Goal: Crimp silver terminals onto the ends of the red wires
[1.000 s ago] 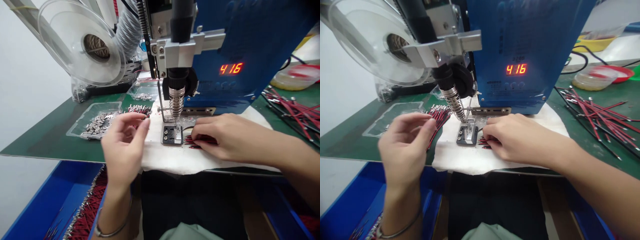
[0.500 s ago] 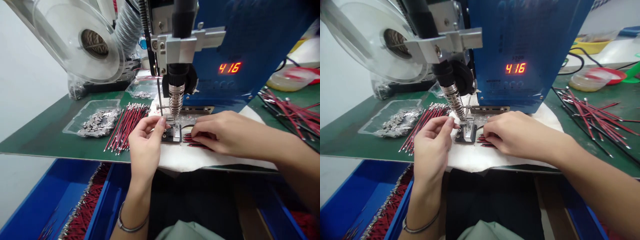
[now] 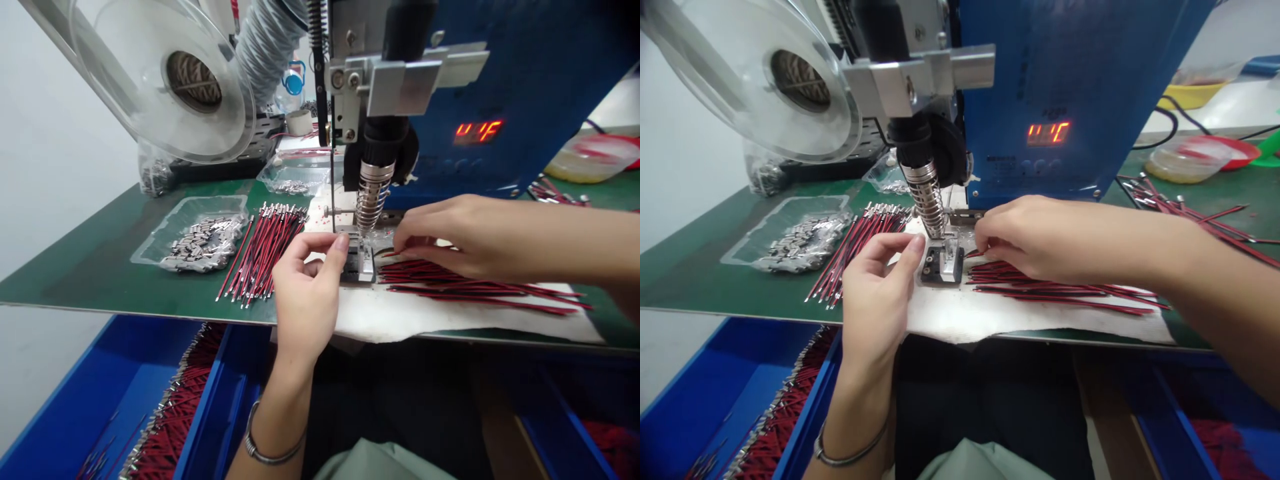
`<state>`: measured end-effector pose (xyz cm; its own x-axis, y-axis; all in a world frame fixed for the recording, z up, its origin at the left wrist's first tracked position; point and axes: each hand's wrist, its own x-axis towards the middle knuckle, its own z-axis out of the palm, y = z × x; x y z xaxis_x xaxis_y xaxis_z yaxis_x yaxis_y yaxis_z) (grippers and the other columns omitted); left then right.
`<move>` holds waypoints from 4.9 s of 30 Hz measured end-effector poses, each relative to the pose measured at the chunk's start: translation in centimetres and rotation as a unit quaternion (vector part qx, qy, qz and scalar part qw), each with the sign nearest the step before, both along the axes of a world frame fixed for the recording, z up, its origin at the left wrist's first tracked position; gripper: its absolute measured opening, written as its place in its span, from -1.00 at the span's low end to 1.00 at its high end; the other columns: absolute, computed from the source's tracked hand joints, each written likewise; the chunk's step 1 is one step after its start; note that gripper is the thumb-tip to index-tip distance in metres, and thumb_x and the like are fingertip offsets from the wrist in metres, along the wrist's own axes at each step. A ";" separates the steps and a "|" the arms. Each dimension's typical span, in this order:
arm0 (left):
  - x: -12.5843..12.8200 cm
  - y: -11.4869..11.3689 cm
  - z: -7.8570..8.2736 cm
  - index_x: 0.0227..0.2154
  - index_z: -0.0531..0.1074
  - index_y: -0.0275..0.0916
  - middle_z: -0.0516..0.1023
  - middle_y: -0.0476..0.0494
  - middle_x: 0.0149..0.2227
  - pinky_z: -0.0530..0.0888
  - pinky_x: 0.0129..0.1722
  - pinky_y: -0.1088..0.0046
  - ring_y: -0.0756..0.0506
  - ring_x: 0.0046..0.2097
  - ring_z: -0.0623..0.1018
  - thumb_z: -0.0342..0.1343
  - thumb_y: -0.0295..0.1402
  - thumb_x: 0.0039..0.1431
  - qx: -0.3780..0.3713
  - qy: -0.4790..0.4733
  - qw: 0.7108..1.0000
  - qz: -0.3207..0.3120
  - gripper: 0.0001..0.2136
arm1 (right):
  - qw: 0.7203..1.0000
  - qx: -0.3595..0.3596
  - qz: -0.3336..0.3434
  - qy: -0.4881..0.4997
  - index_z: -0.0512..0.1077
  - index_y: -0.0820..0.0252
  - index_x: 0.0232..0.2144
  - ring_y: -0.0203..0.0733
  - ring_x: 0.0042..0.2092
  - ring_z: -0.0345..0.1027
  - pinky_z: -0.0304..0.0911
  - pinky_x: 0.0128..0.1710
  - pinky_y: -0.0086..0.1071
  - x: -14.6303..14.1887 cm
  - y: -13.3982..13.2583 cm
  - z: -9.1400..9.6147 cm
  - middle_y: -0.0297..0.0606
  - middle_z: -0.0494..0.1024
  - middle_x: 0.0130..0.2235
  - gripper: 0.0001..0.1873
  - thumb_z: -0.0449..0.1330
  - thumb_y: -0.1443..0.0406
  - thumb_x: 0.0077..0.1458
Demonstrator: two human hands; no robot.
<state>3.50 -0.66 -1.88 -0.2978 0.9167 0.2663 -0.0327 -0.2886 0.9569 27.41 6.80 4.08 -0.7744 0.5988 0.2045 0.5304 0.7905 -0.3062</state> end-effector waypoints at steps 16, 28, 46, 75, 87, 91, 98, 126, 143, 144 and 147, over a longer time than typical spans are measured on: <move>0.2 -0.3 0.1 -0.33 0.60 -0.24 0.54 -0.02 -0.43 0.23 -0.56 0.59 0.09 -0.51 0.33 0.47 -0.14 0.28 -0.030 0.005 0.999 -0.009 -0.72 | 0.996 -0.012 0.038 0.079 0.61 0.13 -0.15 -0.15 -0.30 0.58 0.36 -0.28 -0.32 -0.8 -0.4 -0.7 -0.23 0.74 -0.23 -0.79 0.19 0.21 0.45; 0.6 0.7 1.9 -0.31 0.45 -0.21 0.48 0.07 -0.41 0.17 -0.66 0.60 0.16 -0.60 0.18 0.48 -0.18 0.29 0.043 -0.093 0.995 0.010 -0.68 | 0.978 0.048 -0.004 0.202 0.64 0.10 -0.22 -0.19 -0.33 0.56 0.41 -0.30 -0.32 -2.7 -1.8 -1.6 -0.27 0.74 -0.27 -0.85 0.27 0.27 0.42; 0.3 0.6 0.2 -0.29 0.45 -0.18 0.45 0.02 -0.37 0.32 -0.51 0.52 0.06 -0.49 0.32 0.39 -0.08 0.37 -0.020 -0.037 0.999 -0.024 -0.68 | 0.988 0.072 0.011 0.138 0.67 0.09 -0.16 -0.06 -0.30 0.61 0.40 -0.30 -0.20 -3.1 -2.3 -2.2 -0.19 0.77 -0.23 -0.78 0.19 0.29 0.47; 0.2 0.3 0.0 -0.28 0.50 -0.19 0.52 0.02 -0.34 0.33 -0.49 0.56 0.10 -0.51 0.31 0.36 -0.12 0.40 -0.025 -0.021 0.998 -0.045 -0.73 | 0.986 0.061 0.026 0.155 0.72 0.07 -0.07 -0.14 -0.23 0.65 0.47 -0.26 -0.31 -2.8 -2.3 -1.9 -0.18 0.77 -0.16 -0.67 0.14 0.40 0.42; 0.5 0.1 0.8 -0.32 0.51 -0.18 0.29 0.13 -0.55 0.08 -0.63 0.53 0.10 -0.61 0.12 0.42 -0.12 0.33 -0.049 -0.007 0.998 -0.037 -0.72 | 0.988 0.039 0.023 0.145 0.75 -0.02 -0.02 -0.08 -0.21 0.66 0.56 -0.16 -0.26 -2.6 -2.3 -1.8 -0.19 0.78 -0.14 -0.61 0.11 0.36 0.44; 0.5 0.1 0.8 -0.34 0.52 -0.18 0.21 0.15 -0.61 0.00 -0.64 0.53 0.10 -0.62 0.08 0.41 -0.15 0.33 -0.054 -0.004 0.997 -0.045 -0.73 | 0.986 0.052 0.031 0.158 0.75 0.02 -0.05 -0.09 -0.20 0.66 0.54 -0.17 -0.27 -2.7 -2.2 -2.0 -0.18 0.78 -0.13 -0.62 0.12 0.39 0.43; 0.5 0.1 0.7 -0.29 0.59 -0.18 0.35 0.09 -0.54 0.05 -0.64 0.54 0.11 -0.61 0.13 0.42 -0.18 0.33 -0.043 0.003 0.999 -0.032 -0.79 | 0.985 0.063 0.001 0.160 0.73 0.06 -0.07 -0.07 -0.23 0.64 0.46 -0.26 -0.25 -3.0 -2.6 -2.2 -0.16 0.76 -0.18 -0.68 0.16 0.36 0.42; 0.5 0.2 0.5 -0.24 0.63 -0.20 0.55 0.03 -0.39 0.13 -0.64 0.61 0.17 -0.59 0.18 0.39 -0.29 0.35 -0.029 0.011 0.999 -0.034 -0.89 | 0.977 0.092 0.004 0.190 0.69 0.15 -0.11 -0.15 -0.28 0.58 0.38 -0.31 -0.31 -3.5 -2.7 -3.0 -0.20 0.73 -0.22 -0.80 0.23 0.39 0.43; 0.6 0.2 0.8 -0.24 0.59 -0.20 0.51 0.03 -0.42 0.06 -0.65 0.58 0.15 -0.60 0.17 0.35 -0.33 0.36 -0.034 0.028 0.998 -0.037 -0.91 | 0.980 0.091 0.029 0.175 0.67 0.10 -0.08 -0.16 -0.27 0.58 0.41 -0.29 -0.32 -3.2 -2.3 -2.7 -0.20 0.70 -0.23 -0.76 0.18 0.38 0.46; 0.6 0.2 0.8 -0.25 0.59 -0.20 0.51 0.03 -0.42 0.05 -0.65 0.58 0.15 -0.60 0.17 0.35 -0.34 0.36 -0.034 0.028 0.998 -0.037 -0.92 | 0.980 0.090 0.032 0.175 0.67 0.12 -0.08 -0.17 -0.27 0.58 0.42 -0.29 -0.32 -3.1 -2.2 -2.7 -0.19 0.70 -0.23 -0.76 0.18 0.37 0.47; 0.6 0.2 0.8 -0.25 0.59 -0.21 0.52 0.04 -0.42 0.05 -0.66 0.58 0.15 -0.61 0.17 0.34 -0.35 0.36 -0.035 0.028 0.998 -0.036 -0.92 | 0.980 0.086 0.037 0.173 0.68 0.15 -0.06 -0.17 -0.26 0.58 0.42 -0.27 -0.33 -3.0 -2.1 -2.7 -0.17 0.70 -0.21 -0.76 0.17 0.37 0.48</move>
